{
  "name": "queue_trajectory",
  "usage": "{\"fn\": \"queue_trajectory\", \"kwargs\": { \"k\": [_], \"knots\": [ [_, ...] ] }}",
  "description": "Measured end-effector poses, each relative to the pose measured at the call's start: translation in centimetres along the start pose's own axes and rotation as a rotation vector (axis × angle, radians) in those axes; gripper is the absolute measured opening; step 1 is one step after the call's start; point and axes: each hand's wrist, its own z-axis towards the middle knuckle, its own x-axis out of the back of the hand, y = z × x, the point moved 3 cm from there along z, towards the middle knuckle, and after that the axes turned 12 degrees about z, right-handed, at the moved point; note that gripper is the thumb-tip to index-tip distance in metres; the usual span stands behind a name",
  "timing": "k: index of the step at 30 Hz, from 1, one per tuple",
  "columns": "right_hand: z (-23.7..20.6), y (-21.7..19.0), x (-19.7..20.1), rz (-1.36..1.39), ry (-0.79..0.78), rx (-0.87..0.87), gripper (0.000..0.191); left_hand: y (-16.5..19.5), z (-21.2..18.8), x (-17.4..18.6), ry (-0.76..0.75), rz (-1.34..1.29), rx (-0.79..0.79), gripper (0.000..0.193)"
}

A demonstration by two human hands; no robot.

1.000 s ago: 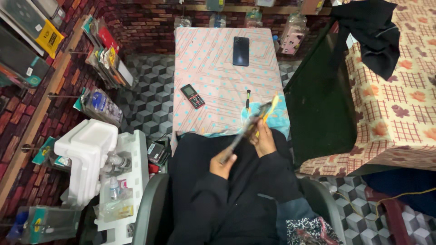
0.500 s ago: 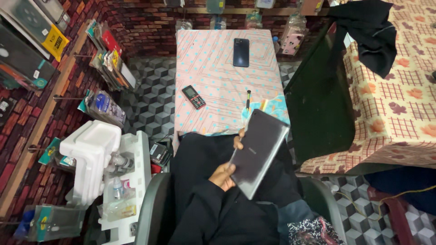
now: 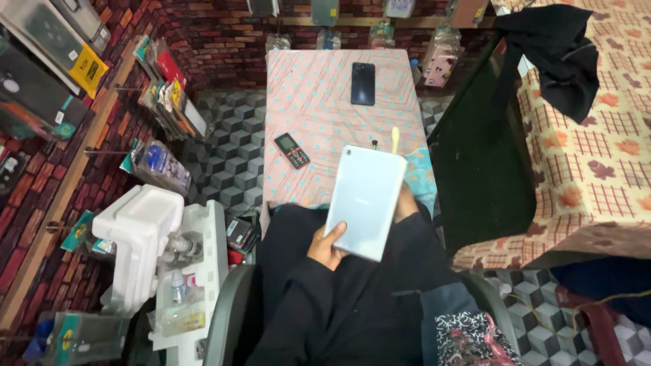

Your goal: The person brushes dust from a disassembled tablet's screen and frame with a small yellow brush, turning the tablet over to clean both sides, then sets it down and works on a red feature phone, using a screwdriver to pry open its back cover and handle the battery.

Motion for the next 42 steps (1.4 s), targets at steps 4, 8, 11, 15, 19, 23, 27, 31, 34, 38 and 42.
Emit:
{"fn": "queue_trajectory", "kwargs": {
  "k": [4, 8, 11, 15, 19, 23, 27, 31, 34, 38, 42],
  "knots": [
    [2.9, -1.2, 1.4, 0.207, 0.149, 0.025, 0.046, 2.6, 4.1, -0.2, 0.212, -0.007, -0.064, 0.043],
    [5.5, -1.4, 1.0, 0.34, 0.223, 0.059, 0.048, 6.4, 9.4, -0.2, 0.352, 0.002, -0.073, 0.041],
    [7.4, -1.6, 0.1, 0.359, 0.284, 0.157, 0.049, 10.0, 13.4, -0.5, 0.453, -0.012, -0.08, 0.041],
    [8.3, -0.2, 0.1, 0.348, 0.317, 0.265, 0.044, 14.8, 16.9, 1.0, 0.666, 0.056, -0.093, 0.046],
    [10.3, 0.5, 0.7, 0.248, 0.284, 0.315, 0.036, 18.6, 20.1, 2.9, 0.72, 0.116, -0.071, 0.052],
    [12.5, 1.6, 1.4, 0.225, 0.311, 0.317, 0.03, 21.0, 24.1, 3.9, 0.709, 0.15, -0.154, 0.057],
    [13.6, 3.4, 2.3, 0.209, 0.365, 0.303, 0.027, 22.0, 27.7, 4.9, 0.711, 0.134, -0.17, 0.06],
    [14.7, 4.4, 4.2, 0.228, 0.38, 0.202, 0.028, 23.2, 30.6, 5.8, 0.75, 0.146, -0.161, 0.062],
    [15.1, 4.9, 5.2, 0.241, 0.353, 0.185, 0.029, 23.6, 32.1, 6.6, 0.779, 0.19, -0.157, 0.063],
    [15.4, 6.1, 5.7, 0.185, 0.376, 0.132, 0.03, 23.9, 33.2, 7.3, 0.739, 0.186, -0.16, 0.062],
    [15.4, 6.4, 5.5, 0.16, 0.372, 0.154, 0.03, 24.0, 33.1, 7.6, 0.737, 0.15, -0.11, 0.059]
  ]
}}
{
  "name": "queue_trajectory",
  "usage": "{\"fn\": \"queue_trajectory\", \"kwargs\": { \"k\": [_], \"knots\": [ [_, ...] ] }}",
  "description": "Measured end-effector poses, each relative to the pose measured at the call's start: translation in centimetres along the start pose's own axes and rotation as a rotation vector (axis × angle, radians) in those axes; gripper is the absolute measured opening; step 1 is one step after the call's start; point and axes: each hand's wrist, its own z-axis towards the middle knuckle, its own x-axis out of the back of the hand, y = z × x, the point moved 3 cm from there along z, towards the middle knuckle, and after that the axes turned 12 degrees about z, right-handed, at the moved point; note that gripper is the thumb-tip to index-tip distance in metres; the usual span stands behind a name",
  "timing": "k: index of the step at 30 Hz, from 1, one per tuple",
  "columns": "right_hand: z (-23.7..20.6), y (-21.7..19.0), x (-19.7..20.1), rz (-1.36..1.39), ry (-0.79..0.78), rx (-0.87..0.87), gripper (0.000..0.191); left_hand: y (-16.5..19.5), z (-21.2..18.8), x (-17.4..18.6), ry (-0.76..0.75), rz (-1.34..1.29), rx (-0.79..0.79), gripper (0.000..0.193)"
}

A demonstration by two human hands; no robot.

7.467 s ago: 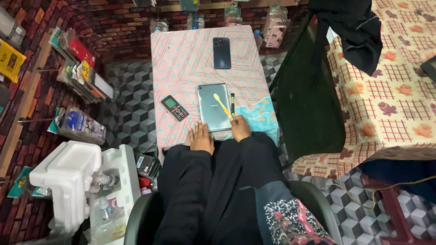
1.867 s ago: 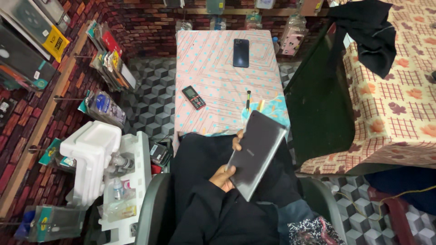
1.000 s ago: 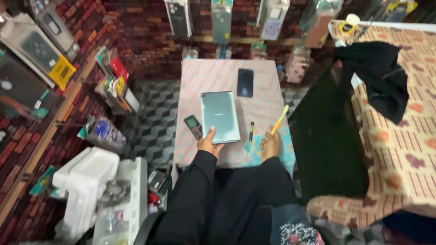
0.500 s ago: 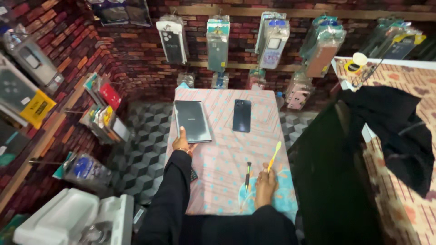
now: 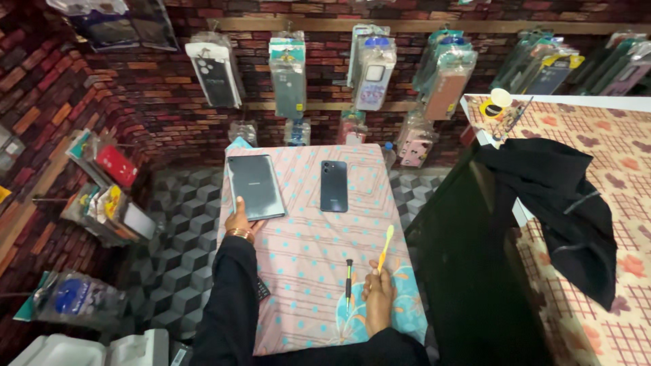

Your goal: The person brushes dust from a disassembled tablet's screen and frame with a small yellow brush, turning the tablet over to clean both sides, then sets it down and works on a red feature phone, using a screwdriver to pry open its back cover and handle the battery.

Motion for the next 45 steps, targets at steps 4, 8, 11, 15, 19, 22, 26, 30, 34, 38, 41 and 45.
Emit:
{"fn": "queue_trajectory", "kwargs": {
  "k": [4, 8, 11, 15, 19, 22, 26, 30, 34, 38, 41, 45],
  "knots": [
    [-0.3, -0.5, -0.4, -0.053, -0.003, 0.011, 0.03, 0.9, -0.6, 0.5, -0.044, 0.202, -0.144, 0.054],
    [-0.3, -0.7, -0.7, 0.007, 0.027, 0.036, 0.033, 2.2, -0.9, 1.0, 0.008, 0.46, -0.223, 0.05],
    [-0.3, -1.1, -0.6, -0.08, 0.0, 0.118, 0.044, 3.7, -1.8, 1.7, 0.216, 1.097, -0.47, 0.061],
    [-0.3, -2.2, -0.7, -0.306, 0.003, 0.278, 0.055, 4.4, -2.7, 1.0, 0.278, 1.435, -0.453, 0.073],
    [-0.8, -3.0, -0.4, -0.31, -0.023, 0.305, 0.052, 4.0, -3.4, 0.2, 0.138, 1.289, -0.481, 0.071],
    [-1.0, -3.7, -0.5, -0.281, -0.084, 0.421, 0.039, 3.5, -3.8, 0.8, 0.049, 1.135, -0.572, 0.072],
    [-2.1, -4.7, -0.1, -0.269, -0.042, 0.447, 0.026, 0.6, -5.8, 3.1, 0.127, 1.296, -0.9, 0.076],
    [-5.6, -8.5, 0.9, -0.381, 0.018, 0.625, 0.021, -7.2, -10.8, 7.2, 0.305, 1.477, -0.978, 0.077],
    [-10.6, -13.6, 1.7, -0.219, 0.015, 0.759, 0.021, -13.6, -15.6, 9.6, 0.26, 1.538, -0.9, 0.076],
    [-16.7, -20.2, 5.9, -0.271, 0.126, 1.166, 0.017, -15.5, -16.7, 10.1, 0.215, 1.494, -0.995, 0.076],
    [-19.0, -26.2, 10.1, -0.388, 0.335, 1.516, 0.015, -16.2, -16.6, 10.5, 0.21, 1.473, -0.995, 0.075],
    [-19.5, -31.5, 13.6, -0.595, 0.504, 1.699, 0.014, -16.7, -17.1, 10.6, 0.223, 1.421, -1.064, 0.072]
  ]
}}
